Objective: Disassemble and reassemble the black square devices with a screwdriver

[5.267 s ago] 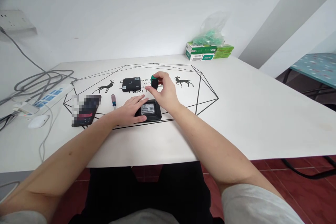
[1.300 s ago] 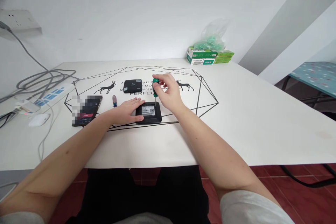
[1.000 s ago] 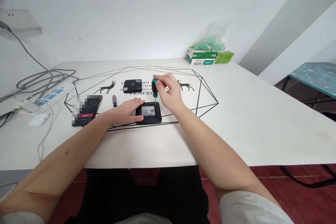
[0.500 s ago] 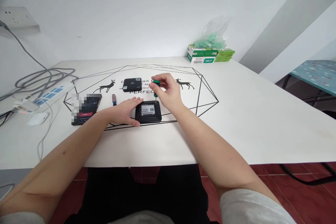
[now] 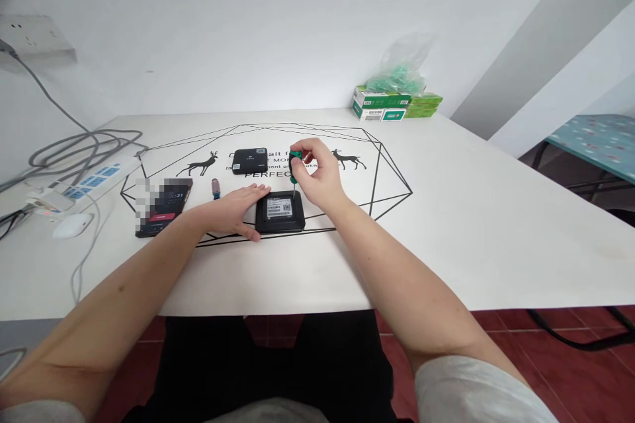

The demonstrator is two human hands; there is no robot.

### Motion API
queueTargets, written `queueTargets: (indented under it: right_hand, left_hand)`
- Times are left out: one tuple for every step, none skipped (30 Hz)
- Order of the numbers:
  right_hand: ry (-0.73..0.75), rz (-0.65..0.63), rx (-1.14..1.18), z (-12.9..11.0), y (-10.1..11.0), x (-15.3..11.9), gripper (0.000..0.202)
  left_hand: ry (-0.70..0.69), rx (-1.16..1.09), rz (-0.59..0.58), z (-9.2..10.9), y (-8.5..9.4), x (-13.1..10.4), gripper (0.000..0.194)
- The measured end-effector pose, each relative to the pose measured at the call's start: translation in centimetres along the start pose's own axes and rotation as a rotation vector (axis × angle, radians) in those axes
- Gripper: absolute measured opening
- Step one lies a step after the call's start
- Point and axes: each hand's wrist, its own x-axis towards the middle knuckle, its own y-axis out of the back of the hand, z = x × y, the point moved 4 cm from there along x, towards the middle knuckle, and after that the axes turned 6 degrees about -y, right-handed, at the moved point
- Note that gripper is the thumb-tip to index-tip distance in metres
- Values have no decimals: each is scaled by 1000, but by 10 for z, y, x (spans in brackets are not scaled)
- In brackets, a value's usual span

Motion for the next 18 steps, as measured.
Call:
queueTargets:
  right_hand:
    - [1,8,-16,-1,0,0,13]
    - [4,16,-32,-2,0,1,13]
    - [7,21,-47,-4,0,1,14]
    - [9,22,-56,-5,0,1,15]
    - [7,16,-59,-5,-1,0,18]
    - [0,5,-58,-5,-2,0,20]
    - [-14,-10,-58,-4,-3,0,24]
    - [-34,-29,-61,-3,-4,-1,27]
    - [-59,-51,-64,-1,-4,-1,31]
    - [-81,-70,-69,1,-5,-1,34]
    - [-97,-80,-71,3,-5,-1,36]
    - [-102,-73,-65,4,-5,-1,37]
    - [-96,-48,-49,4,-3,-1,37]
    - [-84,-10,-20,4,-1,0,36]
    - [-73,29,20,2,0,-1,36]
    - [-66,58,65,0,1,-1,36]
    - [-65,69,110,-3,1,-3,37]
    - [-67,62,148,-7,-1,-5,38]
  left_hand:
    - [0,3,-2,0,0,0,140]
    - [3,5,-3,0,0,0,141]
    - [10,5,-4,1,0,0,142]
    - [18,4,-6,1,0,0,143]
    - [25,3,-6,1,0,0,144]
    - [30,3,-5,2,1,-1,144]
    - [32,5,0,2,1,-1,143]
    - [32,7,7,3,1,-1,141]
    - [34,8,16,4,2,-2,140]
    - [40,7,24,4,2,-2,138]
    - [50,4,28,3,3,-2,138]
    - [63,-3,30,3,3,-3,139]
    - [77,-13,29,2,2,-3,140]
    - [90,-23,27,1,2,-3,142]
    - [99,-32,29,0,1,-3,143]
    - [99,-40,32,0,0,-3,143]
    - [89,-46,39,0,-1,-3,142]
    - [70,-50,48,1,-1,-2,140]
